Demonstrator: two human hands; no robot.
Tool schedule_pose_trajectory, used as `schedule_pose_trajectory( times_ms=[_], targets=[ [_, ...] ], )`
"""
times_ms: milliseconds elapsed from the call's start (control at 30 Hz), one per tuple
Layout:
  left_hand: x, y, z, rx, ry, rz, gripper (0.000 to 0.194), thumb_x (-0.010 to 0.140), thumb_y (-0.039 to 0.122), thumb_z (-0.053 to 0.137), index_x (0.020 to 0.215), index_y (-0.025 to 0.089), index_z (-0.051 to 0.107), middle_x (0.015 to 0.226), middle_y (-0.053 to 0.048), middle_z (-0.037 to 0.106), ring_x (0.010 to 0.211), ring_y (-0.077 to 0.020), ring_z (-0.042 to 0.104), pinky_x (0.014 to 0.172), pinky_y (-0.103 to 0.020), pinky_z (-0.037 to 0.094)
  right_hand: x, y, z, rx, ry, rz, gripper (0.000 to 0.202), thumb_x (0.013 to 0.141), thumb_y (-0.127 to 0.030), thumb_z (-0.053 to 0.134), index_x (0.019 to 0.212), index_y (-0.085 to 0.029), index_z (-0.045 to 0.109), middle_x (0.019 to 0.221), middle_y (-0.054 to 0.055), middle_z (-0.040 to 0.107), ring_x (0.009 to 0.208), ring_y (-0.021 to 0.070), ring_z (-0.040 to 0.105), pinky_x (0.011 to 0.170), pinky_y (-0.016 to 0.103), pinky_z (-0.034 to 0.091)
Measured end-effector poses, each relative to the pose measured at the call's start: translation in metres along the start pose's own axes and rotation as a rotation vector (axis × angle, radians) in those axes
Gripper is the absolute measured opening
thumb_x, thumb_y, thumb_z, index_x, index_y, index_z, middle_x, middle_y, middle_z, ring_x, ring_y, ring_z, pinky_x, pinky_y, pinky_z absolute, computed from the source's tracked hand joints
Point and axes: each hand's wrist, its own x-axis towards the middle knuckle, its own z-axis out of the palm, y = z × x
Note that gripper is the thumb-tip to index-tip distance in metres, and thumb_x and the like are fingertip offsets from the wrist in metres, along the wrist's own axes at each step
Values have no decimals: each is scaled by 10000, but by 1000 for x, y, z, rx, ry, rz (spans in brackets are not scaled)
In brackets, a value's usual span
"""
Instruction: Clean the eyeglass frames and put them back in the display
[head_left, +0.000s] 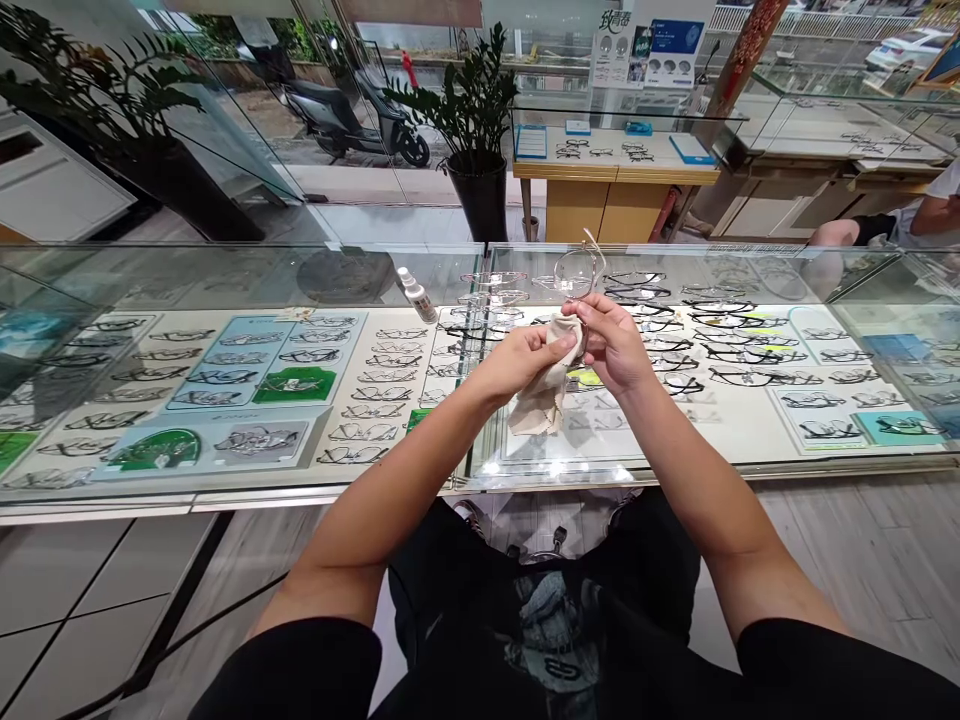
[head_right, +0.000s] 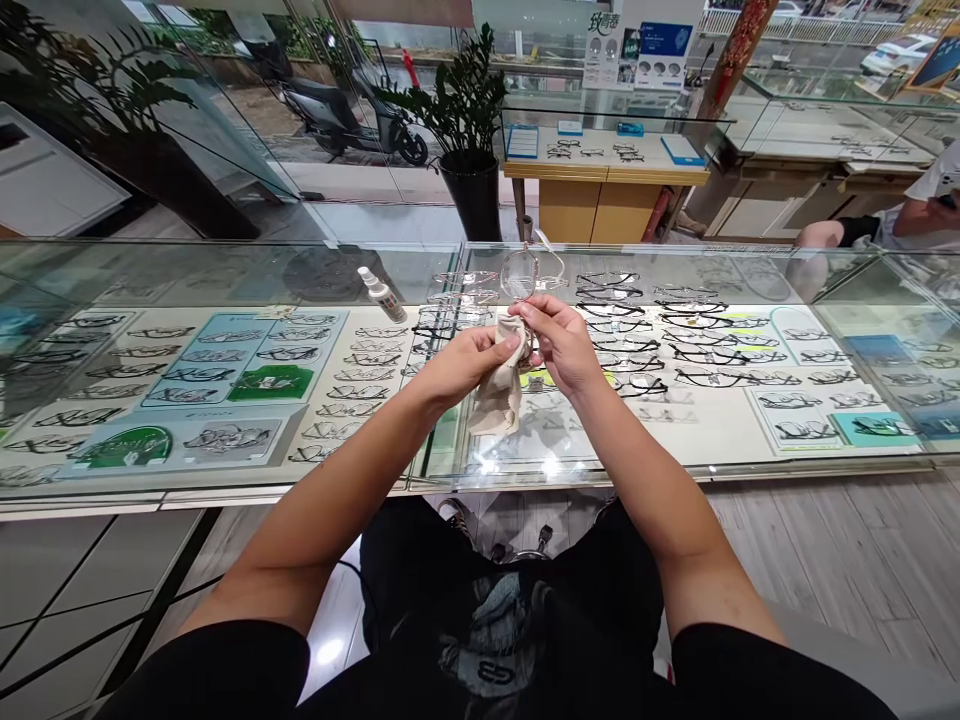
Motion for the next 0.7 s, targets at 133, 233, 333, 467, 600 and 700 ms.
schedule_pose_trajectory(
  times_ms=[133, 233, 333, 467, 600, 700],
  targets=[
    [0, 1, -3, -93, -33, -61, 571, 694, 655, 993, 866, 139, 818, 812, -87, 783, 608, -125, 586, 559, -258, 406, 1, 0, 0, 15, -5, -19, 511, 656, -579, 1015, 871, -234, 705, 970, 1, 781, 546, 66, 467, 368, 201, 321],
    [1, 1, -4, -128, -4, -59, 537, 695, 612, 1013, 900, 154, 821, 830, -72, 785, 666, -136, 648, 612, -253, 458, 0, 0, 1, -1, -6, -36, 511, 657, -587, 1012, 873, -232, 714, 933, 3, 765, 549, 69, 456, 403, 211, 367],
    [2, 0, -4, -171, 25, -52, 550, 689, 636, 1011, 859, 156, 802, 790, -49, 758, 706, -138, 673, 672, -252, 505, 0, -2, 1, -3, -15, -38, 528, 640, -601, 1011, 862, -241, 695, 908, 12, 755, 615, 108, 536, 476, 241, 455],
    [4, -1, -7, -171, 47, -72, 572, 672, 644, 1015, 795, 154, 747, 697, -16, 690, 599, -112, 573, 591, -256, 436, -1, -7, 0, 15, -11, -57, 509, 632, -579, 1027, 827, -238, 703, 883, 14, 752, 682, 131, 595, 568, 254, 530],
    [4, -1, -7, -127, 93, -43, 629, 647, 658, 1018, 911, 163, 733, 750, 5, 683, 630, -111, 560, 624, -256, 428, -1, -9, -2, 58, 2, -96, 478, 634, -532, 1053, 806, -231, 725, 869, 0, 764, 726, 121, 636, 674, 236, 580],
    [3, -2, -2, 36, 184, 85, 641, 699, 677, 973, 991, 167, 717, 887, -20, 716, 789, -148, 623, 743, -272, 476, -2, -5, 1, 49, -5, -90, 465, 649, -529, 1042, 821, -232, 728, 872, 3, 776, 735, 130, 655, 689, 243, 584]
  ],
)
